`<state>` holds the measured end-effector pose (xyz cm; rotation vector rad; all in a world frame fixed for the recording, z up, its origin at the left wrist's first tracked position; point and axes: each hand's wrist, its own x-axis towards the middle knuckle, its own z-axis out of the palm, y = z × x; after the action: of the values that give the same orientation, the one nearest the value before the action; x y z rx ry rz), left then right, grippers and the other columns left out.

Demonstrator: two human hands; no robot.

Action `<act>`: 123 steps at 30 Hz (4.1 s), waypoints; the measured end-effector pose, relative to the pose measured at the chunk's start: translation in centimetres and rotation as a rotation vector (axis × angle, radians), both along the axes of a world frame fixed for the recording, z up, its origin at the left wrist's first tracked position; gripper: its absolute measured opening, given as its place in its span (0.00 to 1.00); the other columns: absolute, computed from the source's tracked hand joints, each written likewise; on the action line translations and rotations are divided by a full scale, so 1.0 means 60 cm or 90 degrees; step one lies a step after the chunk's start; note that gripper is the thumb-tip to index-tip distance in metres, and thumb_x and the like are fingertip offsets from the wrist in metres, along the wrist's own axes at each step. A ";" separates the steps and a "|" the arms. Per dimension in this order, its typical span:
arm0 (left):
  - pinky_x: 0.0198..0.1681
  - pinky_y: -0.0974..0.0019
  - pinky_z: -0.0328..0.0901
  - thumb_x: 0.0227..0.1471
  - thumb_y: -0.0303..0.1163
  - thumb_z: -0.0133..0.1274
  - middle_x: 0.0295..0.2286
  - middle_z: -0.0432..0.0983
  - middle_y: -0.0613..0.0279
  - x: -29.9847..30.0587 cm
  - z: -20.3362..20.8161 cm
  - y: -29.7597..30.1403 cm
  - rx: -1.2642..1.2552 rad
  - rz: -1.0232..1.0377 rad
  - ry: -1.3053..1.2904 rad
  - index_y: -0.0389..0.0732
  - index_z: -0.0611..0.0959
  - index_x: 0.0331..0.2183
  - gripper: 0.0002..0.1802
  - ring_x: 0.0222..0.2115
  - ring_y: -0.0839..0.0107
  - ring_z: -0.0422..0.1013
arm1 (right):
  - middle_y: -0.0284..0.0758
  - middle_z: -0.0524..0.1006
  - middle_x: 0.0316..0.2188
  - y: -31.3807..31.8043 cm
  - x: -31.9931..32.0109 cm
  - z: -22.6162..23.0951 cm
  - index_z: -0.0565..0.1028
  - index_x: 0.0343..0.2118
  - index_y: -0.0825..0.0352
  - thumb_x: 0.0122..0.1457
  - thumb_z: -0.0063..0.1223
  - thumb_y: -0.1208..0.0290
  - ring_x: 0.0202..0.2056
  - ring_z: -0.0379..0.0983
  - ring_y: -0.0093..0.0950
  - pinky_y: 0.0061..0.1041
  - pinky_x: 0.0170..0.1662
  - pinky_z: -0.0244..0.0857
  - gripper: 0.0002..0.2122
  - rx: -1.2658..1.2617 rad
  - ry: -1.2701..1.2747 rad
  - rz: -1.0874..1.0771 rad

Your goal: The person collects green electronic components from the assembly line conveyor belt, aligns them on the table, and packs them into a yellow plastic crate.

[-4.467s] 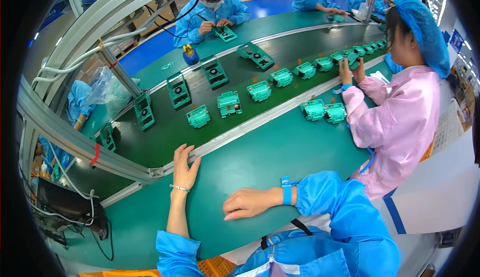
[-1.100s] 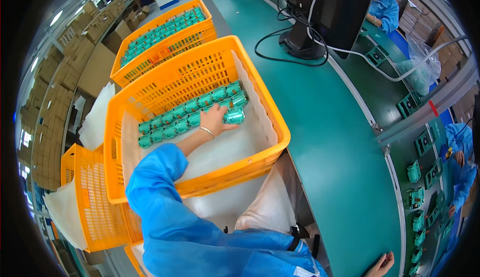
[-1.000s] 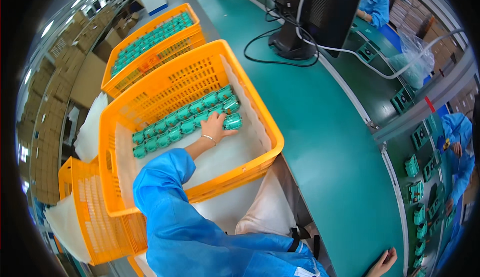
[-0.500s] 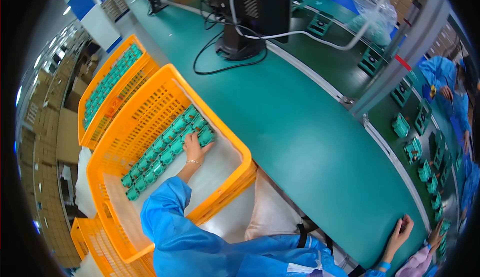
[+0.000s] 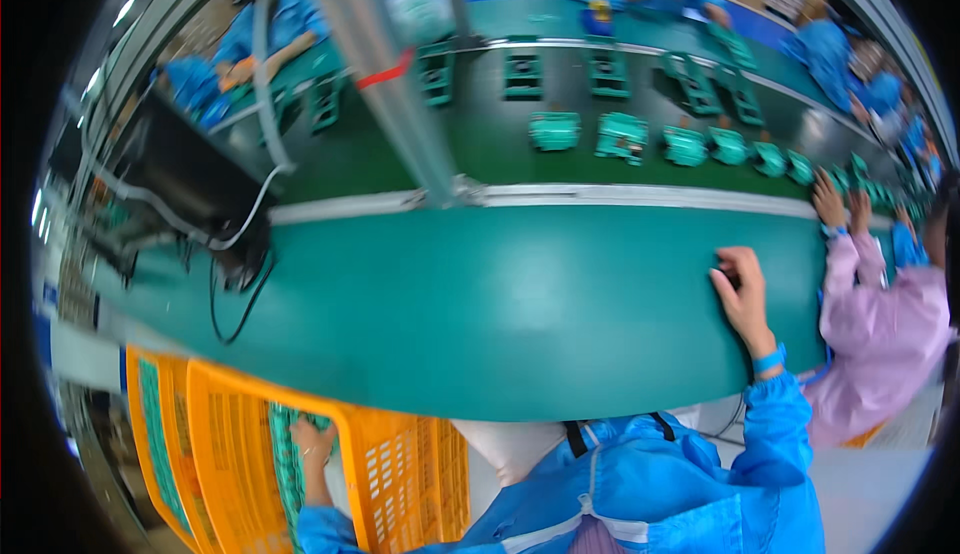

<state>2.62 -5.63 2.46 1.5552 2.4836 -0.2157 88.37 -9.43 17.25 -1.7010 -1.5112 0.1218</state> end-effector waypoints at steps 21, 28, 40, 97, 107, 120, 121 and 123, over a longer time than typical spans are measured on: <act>0.58 0.52 0.65 0.39 0.26 0.71 0.53 0.68 0.49 0.895 0.410 0.361 0.415 -0.909 -0.085 0.43 0.74 0.54 0.38 0.53 0.46 0.68 | 0.45 0.69 0.53 0.121 0.059 0.017 0.69 0.58 0.67 0.52 0.68 0.70 0.51 0.68 0.46 0.43 0.53 0.65 0.30 0.104 -0.218 0.151; 0.61 0.47 0.62 0.41 0.33 0.73 0.60 0.63 0.59 1.005 0.318 0.532 0.288 -0.844 -0.156 0.56 0.66 0.65 0.52 0.59 0.45 0.62 | 0.45 0.66 0.59 0.227 0.156 0.036 0.63 0.66 0.60 0.40 0.77 0.55 0.63 0.60 0.46 0.54 0.69 0.49 0.49 0.191 -0.345 -0.118; 0.62 0.46 0.62 0.39 0.36 0.75 0.62 0.63 0.58 1.066 0.323 0.494 0.288 -0.844 -0.293 0.53 0.66 0.66 0.54 0.60 0.47 0.63 | 0.48 0.66 0.56 0.274 0.172 0.013 0.57 0.70 0.57 0.38 0.75 0.44 0.56 0.64 0.49 0.46 0.53 0.65 0.56 0.076 -0.224 -0.078; 0.66 0.27 0.48 0.39 0.47 0.74 0.63 0.62 0.54 0.877 0.378 0.096 0.368 -0.501 -0.010 0.53 0.63 0.66 0.56 0.66 0.45 0.57 | 0.39 0.74 0.41 0.071 -0.063 0.065 0.77 0.48 0.66 0.43 0.66 0.35 0.43 0.68 0.36 0.46 0.50 0.57 0.38 0.139 -0.515 0.123; 0.60 0.38 0.60 0.39 0.48 0.73 0.38 0.80 0.52 0.943 0.386 0.128 0.316 -0.708 0.126 0.46 0.69 0.62 0.50 0.45 0.54 0.77 | 0.38 0.73 0.41 0.070 -0.054 0.060 0.75 0.47 0.68 0.43 0.66 0.35 0.43 0.68 0.36 0.45 0.51 0.55 0.39 0.123 -0.514 0.071; 0.48 0.52 0.70 0.43 0.33 0.71 0.44 0.80 0.52 0.975 0.459 0.119 0.188 -0.731 -0.340 0.44 0.75 0.56 0.37 0.44 0.55 0.76 | 0.37 0.71 0.38 0.061 -0.024 0.073 0.75 0.42 0.66 0.44 0.67 0.38 0.44 0.66 0.37 0.44 0.47 0.56 0.33 0.107 -0.516 0.035; 0.57 0.50 0.67 0.41 0.31 0.71 0.53 0.75 0.50 0.961 0.449 0.133 0.311 -0.884 -0.223 0.45 0.74 0.57 0.41 0.54 0.54 0.72 | 0.37 0.71 0.38 0.062 -0.026 0.075 0.75 0.41 0.65 0.43 0.67 0.39 0.44 0.66 0.37 0.43 0.46 0.55 0.33 0.093 -0.510 0.035; 0.68 0.46 0.55 0.40 0.30 0.71 0.62 0.64 0.54 0.956 0.425 0.157 0.177 -0.878 -0.238 0.47 0.72 0.60 0.44 0.64 0.53 0.61 | 0.37 0.71 0.38 0.064 -0.026 0.074 0.75 0.41 0.64 0.43 0.68 0.40 0.44 0.66 0.37 0.42 0.44 0.55 0.32 0.079 -0.505 0.038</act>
<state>59.99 3.81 27.96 2.7931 0.8478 0.2318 86.79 -5.58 21.71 -1.6841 -2.0725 -0.6780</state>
